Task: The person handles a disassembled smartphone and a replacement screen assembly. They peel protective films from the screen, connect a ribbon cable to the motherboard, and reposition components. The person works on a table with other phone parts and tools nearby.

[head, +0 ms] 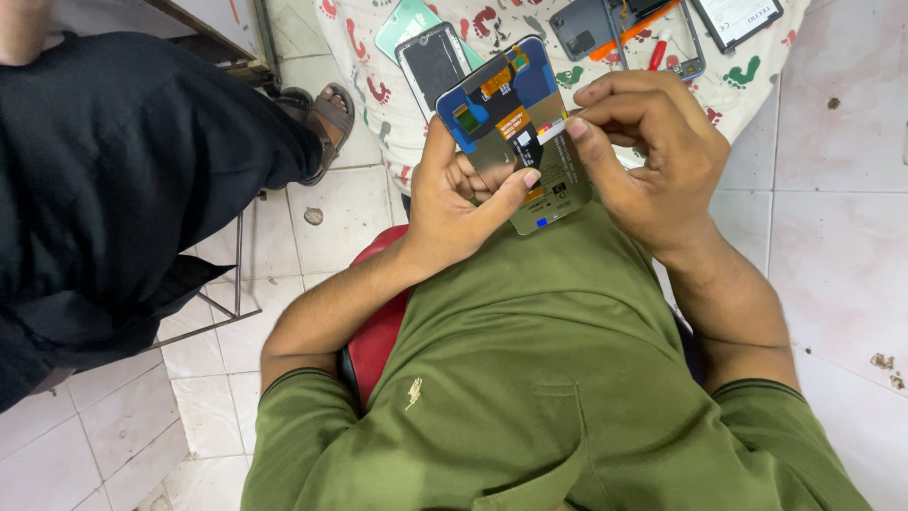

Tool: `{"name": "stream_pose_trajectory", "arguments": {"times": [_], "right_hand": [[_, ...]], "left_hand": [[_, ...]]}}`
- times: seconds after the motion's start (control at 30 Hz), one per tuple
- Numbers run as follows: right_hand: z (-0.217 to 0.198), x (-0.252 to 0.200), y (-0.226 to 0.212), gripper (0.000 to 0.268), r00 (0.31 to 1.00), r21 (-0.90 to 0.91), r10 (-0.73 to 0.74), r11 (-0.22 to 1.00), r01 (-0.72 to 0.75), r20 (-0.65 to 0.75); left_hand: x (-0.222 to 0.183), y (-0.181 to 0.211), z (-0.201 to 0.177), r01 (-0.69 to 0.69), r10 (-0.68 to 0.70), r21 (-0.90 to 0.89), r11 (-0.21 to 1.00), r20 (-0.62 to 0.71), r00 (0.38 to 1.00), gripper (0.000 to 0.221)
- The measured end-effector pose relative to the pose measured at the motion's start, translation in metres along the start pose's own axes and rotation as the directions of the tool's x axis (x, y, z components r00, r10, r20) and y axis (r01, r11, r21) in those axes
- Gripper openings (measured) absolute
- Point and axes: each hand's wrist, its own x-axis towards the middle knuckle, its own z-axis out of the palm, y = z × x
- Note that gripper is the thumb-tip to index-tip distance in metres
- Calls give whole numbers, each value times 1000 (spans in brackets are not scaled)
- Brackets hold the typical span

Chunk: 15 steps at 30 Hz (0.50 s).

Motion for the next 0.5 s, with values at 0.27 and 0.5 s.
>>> {"name": "stream_pose_trajectory", "arguments": {"times": [0.27,0.5], "right_hand": [[-6,8,-5,11,999,-22,-21,1000,20,-33],[-9,9,-4,10,998,-37,-56,998,55,-24]], "left_hand": [[0,2,0,63,-62,-25,998,10,998,64],[2,4,1,54,-53,-16,998,21,998,63]]}}
